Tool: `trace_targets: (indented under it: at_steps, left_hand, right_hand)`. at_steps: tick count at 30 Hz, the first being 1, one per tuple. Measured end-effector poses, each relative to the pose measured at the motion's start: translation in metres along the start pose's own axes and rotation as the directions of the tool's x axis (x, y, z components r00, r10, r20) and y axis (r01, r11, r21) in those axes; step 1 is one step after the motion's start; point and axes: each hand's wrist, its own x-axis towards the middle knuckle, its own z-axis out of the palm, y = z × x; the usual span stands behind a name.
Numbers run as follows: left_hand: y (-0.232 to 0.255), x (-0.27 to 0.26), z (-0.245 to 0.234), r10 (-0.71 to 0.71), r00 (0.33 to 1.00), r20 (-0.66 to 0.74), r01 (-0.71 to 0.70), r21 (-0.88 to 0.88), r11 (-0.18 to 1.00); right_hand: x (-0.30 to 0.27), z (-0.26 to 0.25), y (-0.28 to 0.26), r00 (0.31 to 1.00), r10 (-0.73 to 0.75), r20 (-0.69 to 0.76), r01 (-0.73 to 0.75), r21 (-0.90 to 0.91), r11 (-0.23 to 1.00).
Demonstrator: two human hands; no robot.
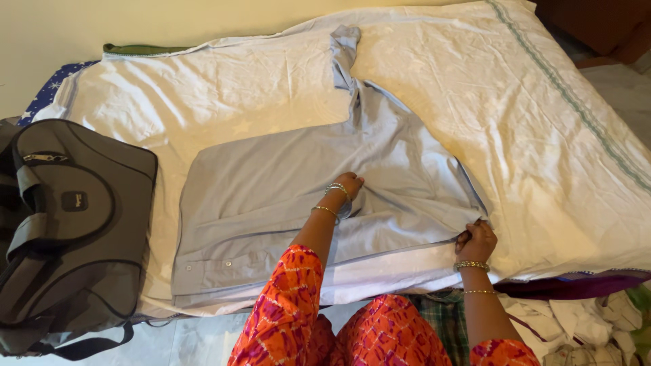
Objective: The person folds a light blue button-up shirt on a bed by smoothing the fabric and folding the sides and sleeves inward.
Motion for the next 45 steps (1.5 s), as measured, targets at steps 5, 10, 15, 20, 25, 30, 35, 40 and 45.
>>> trace_targets:
  at_steps: [5,10,15,20,25,30,35,40,45]
  left_hand:
    - [-0.004,0.001,-0.014,0.068,0.996,0.061,-0.07,0.021,0.997]
    - [0.018,-0.031,-0.027,0.025,0.999,-0.044,-0.038,-0.342,0.939]
    - [0.014,-0.03,-0.025,0.106,0.991,-0.081,-0.133,-0.609,0.782]
    - [0.02,-0.053,-0.06,0.091,0.991,0.096,-0.002,-0.679,0.734]
    - [0.0,-0.068,-0.1,0.015,0.822,0.569,0.2,-0.313,0.928]
    - [-0.049,-0.047,-0.092,0.007,0.937,0.35,0.16,-0.447,0.88]
    - [-0.058,-0.052,-0.078,0.075,0.995,-0.071,-0.096,-0.372,0.923]
    - [-0.055,-0.107,-0.116,-0.071,0.985,0.155,0.121,-0.342,0.932]
    - [-0.122,-0.159,-0.18,0.017,0.985,0.173,-0.031,0.078,0.996]
  right_hand:
    - [-0.002,-0.001,0.001,1.0,0.022,-0.016,-0.022,-0.007,1.0]
    - [-0.006,0.005,-0.004,1.0,0.018,-0.016,-0.018,0.011,1.0]
    - [-0.004,0.004,-0.004,1.0,0.006,-0.005,-0.006,0.018,1.0]
    - [-0.002,0.003,-0.003,1.0,0.001,0.013,-0.001,0.004,1.0]
    - [-0.003,0.004,-0.004,1.0,-0.01,0.009,0.01,-0.006,1.0]
    - [-0.004,0.006,-0.006,1.0,-0.005,0.009,0.005,-0.021,1.0]
    - [-0.004,0.007,-0.009,1.0,-0.008,-0.003,0.008,-0.038,0.999]
    - [-0.007,0.01,-0.013,1.0,-0.021,-0.002,0.021,-0.054,0.998]
    - [0.0,0.005,-0.007,0.999,-0.031,0.025,0.032,-0.043,0.999]
